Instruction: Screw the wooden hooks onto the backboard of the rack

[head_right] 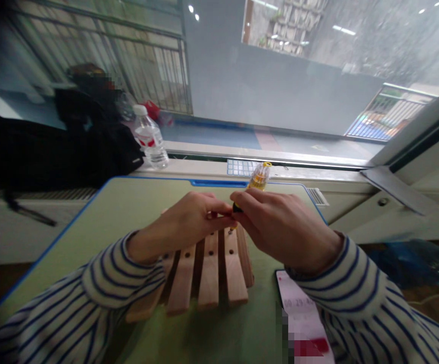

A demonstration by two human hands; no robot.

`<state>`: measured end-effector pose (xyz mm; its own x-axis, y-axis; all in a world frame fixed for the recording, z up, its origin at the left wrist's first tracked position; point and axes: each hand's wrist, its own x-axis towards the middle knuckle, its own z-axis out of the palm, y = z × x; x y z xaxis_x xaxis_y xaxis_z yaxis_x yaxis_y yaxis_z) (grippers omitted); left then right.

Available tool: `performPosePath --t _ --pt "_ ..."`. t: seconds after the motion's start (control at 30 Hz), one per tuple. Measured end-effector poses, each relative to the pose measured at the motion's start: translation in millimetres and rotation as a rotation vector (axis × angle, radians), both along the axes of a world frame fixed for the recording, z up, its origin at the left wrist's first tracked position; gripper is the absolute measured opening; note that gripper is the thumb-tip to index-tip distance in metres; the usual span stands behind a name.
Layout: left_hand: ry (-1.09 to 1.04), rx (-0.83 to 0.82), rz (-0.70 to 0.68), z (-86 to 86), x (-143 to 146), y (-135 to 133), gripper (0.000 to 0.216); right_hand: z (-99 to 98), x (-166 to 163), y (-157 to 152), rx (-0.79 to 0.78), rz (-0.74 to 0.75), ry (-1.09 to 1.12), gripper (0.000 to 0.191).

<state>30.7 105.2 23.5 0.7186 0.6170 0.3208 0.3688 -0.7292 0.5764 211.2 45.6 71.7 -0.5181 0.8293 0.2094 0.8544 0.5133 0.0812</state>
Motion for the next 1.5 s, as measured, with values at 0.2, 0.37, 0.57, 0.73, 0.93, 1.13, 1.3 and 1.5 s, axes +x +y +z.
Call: performPosePath --t 0.2,0.37,0.57,0.73,0.93,1.13,1.3,1.5 --pt "0.015 -0.005 -0.020 0.1 0.0 0.4 0.021 -8.4 -2.0 1.1 0.057 -0.026 0.032 0.030" --pt "-0.009 -0.041 -0.086 1.4 -0.6 0.8 0.020 -10.8 -3.4 -0.7 0.078 -0.058 0.039 0.027" --pt "-0.031 -0.088 -0.111 0.7 -0.7 0.6 0.020 -10.9 -6.7 -1.7 0.082 -0.086 0.036 0.024" --pt "-0.048 -0.058 -0.039 -1.9 0.0 1.2 0.016 -7.1 -9.7 -2.7 0.076 -0.100 -0.003 0.025" --pt "-0.013 0.015 -0.035 -2.3 0.3 1.4 0.024 0.5 -4.9 -3.8 0.063 -0.036 -0.016 0.032" --pt "0.010 -0.004 -0.055 -1.8 0.3 1.0 0.021 -1.7 -4.1 -4.3 0.064 -0.028 0.004 0.026" --pt "-0.007 -0.027 -0.078 -2.4 1.1 0.9 0.021 -7.2 -5.5 -2.2 0.078 -0.047 0.038 0.024" --pt "0.009 -0.021 -0.099 -3.4 1.5 0.7 0.025 -10.2 -6.6 0.0 0.097 -0.072 0.051 0.025"
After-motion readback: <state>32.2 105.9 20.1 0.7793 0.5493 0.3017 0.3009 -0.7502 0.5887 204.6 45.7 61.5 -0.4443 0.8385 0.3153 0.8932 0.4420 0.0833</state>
